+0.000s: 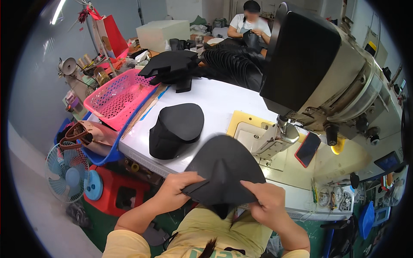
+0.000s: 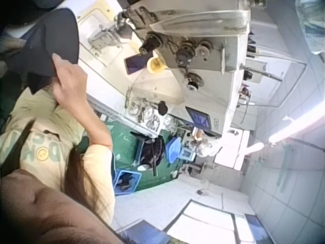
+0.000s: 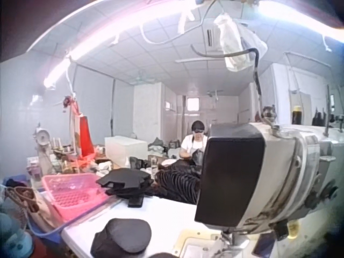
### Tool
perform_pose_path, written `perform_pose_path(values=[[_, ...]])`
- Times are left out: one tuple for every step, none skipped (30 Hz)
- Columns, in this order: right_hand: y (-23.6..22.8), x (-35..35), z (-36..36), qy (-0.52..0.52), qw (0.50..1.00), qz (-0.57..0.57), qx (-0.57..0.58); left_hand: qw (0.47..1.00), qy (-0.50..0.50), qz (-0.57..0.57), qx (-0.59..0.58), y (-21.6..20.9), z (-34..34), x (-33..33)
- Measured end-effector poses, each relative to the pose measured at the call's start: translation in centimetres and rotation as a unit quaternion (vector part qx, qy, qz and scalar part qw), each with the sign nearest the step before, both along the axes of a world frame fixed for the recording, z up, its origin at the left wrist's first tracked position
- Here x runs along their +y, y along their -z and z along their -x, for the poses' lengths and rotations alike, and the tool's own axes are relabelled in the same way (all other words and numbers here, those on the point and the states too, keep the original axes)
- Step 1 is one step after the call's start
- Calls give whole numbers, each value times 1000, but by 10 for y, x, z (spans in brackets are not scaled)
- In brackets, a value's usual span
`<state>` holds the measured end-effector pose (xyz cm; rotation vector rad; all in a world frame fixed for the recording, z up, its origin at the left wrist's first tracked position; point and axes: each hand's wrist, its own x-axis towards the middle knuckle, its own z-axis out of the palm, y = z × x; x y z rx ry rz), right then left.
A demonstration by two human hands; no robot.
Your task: The person handles black fabric pieces, folding and aligning them on a work table. They use a small yellow tool to press or mark the fabric edges and then place the prepared pieces into a pink basket. The person repeats this process for multiple fabric units.
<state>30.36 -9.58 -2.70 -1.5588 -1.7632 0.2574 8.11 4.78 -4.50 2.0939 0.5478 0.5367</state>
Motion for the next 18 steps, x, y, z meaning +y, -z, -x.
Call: perform_pose_path(values=[[-5, -2, 4, 12, 998, 12, 58, 995, 6, 94, 15, -3, 4, -1], [-9, -3, 7, 22, 993, 24, 118, 989, 27, 140, 37, -4, 7, 1], [-14, 0, 7, 17, 982, 74, 172, 979, 48, 186, 60, -7, 9, 6], [-10, 7, 4, 18, 970, 122, 211, 967, 69, 232, 83, -8, 8, 10], [-3, 17, -2, 9, 937, 162, 309, 967, 70, 236, 58, -2, 5, 17], [6, 28, -8, -2, 894, 199, 402, 819, 40, 571, 33, 14, 7, 26], [24, 43, -11, 0, 855, 186, 484, 816, 29, 576, 21, 20, -3, 34], [47, 60, -14, -1, 809, 170, 563, 813, 15, 582, 9, 24, -13, 44], [67, 76, -21, 42, 903, 101, 417, 833, -10, 552, 29, 41, -21, 59], [84, 90, -27, 80, 964, 27, 254, 853, -38, 519, 47, 65, -28, 74], [100, 101, -30, 128, 981, -6, 148, 958, -68, 275, 38, 97, -33, 91], [110, 108, -35, 183, 982, -39, 40, 996, -85, 12, 27, 99, -44, 95], [118, 112, -40, 234, 967, -71, -69, 977, -189, -80, 51, 101, -51, 86], [118, 113, -41, 227, 972, -53, -21, 974, -194, -108, 43, 102, -52, 84], [120, 112, -40, 219, 975, -34, 26, 970, -200, -137, 34, 104, -53, 82], [121, 113, -41, 209, 975, -16, 74, 964, -205, -165, 25, 105, -53, 83], [127, 111, -43, 180, 954, 49, 235, 961, -198, -186, -40, 104, -55, 82], [132, 110, -45, 152, 945, 49, 285, 949, -210, -231, -40, 103, -58, 79]])
